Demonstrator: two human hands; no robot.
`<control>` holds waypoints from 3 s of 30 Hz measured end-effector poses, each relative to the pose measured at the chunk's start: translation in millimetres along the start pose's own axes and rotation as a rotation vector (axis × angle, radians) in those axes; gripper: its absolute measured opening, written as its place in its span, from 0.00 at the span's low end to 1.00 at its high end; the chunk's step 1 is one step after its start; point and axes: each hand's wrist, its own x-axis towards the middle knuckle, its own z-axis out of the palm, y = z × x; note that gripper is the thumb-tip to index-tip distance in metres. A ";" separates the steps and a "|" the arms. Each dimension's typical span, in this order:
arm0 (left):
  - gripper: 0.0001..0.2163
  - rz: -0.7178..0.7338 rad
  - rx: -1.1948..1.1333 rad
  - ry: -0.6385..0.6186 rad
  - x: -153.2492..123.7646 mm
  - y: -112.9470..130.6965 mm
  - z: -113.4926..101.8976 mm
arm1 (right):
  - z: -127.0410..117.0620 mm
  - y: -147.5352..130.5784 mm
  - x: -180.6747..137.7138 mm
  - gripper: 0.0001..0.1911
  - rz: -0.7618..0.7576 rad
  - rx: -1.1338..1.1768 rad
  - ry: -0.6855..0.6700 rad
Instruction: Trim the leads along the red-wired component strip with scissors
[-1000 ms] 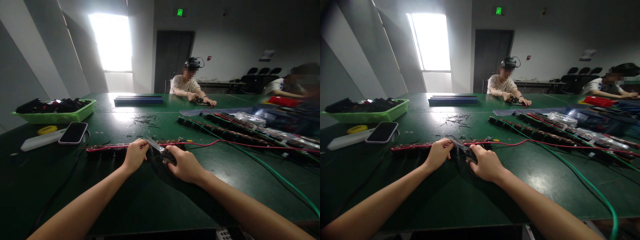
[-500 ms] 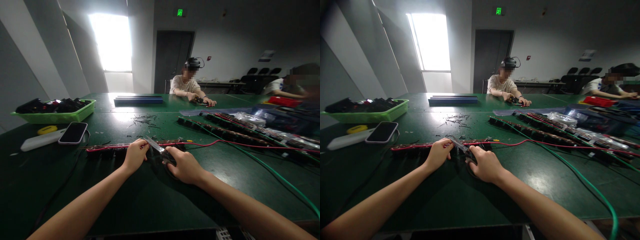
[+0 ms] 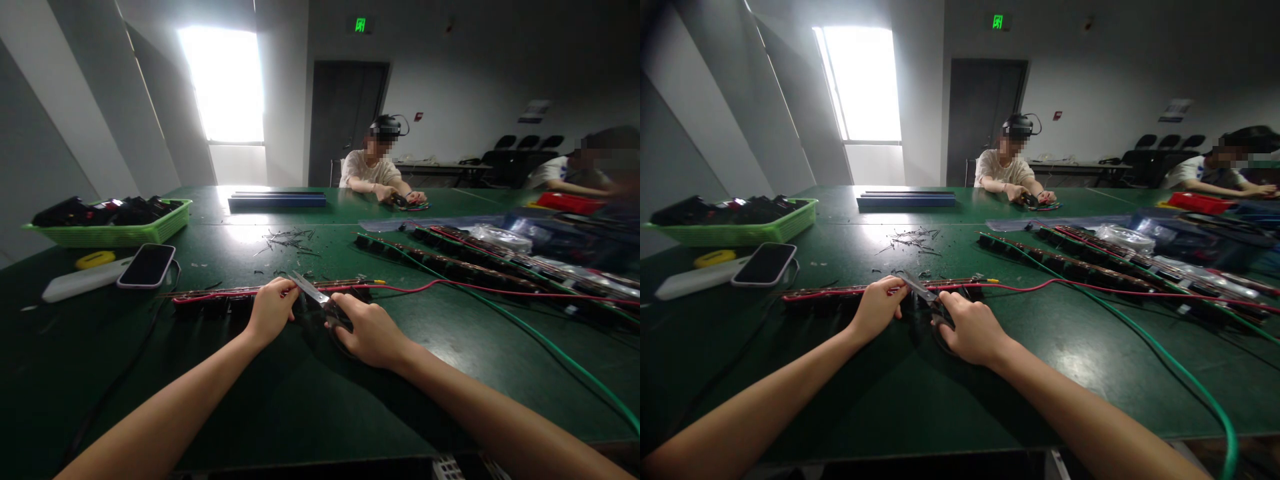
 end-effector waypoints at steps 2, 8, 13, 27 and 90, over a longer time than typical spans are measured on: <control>0.12 -0.006 -0.006 0.004 -0.1 -0.3 0.0 | -1.1 -0.4 0.6 0.17 0.008 0.043 0.012; 0.13 -0.020 -0.025 0.005 0.0 -2.5 0.3 | -2.4 -1.7 1.8 0.12 0.033 0.134 0.043; 0.12 -0.015 -0.019 0.005 -0.5 -2.9 0.4 | 0.4 2.4 2.7 0.15 0.043 0.111 0.059; 0.10 0.016 0.001 -0.020 -0.3 -2.1 -0.1 | -2.4 -2.5 0.5 0.22 0.054 -0.087 0.049; 0.11 0.012 -0.004 -0.016 -0.2 -3.3 0.6 | 0.1 -1.9 0.0 0.20 0.030 0.020 0.006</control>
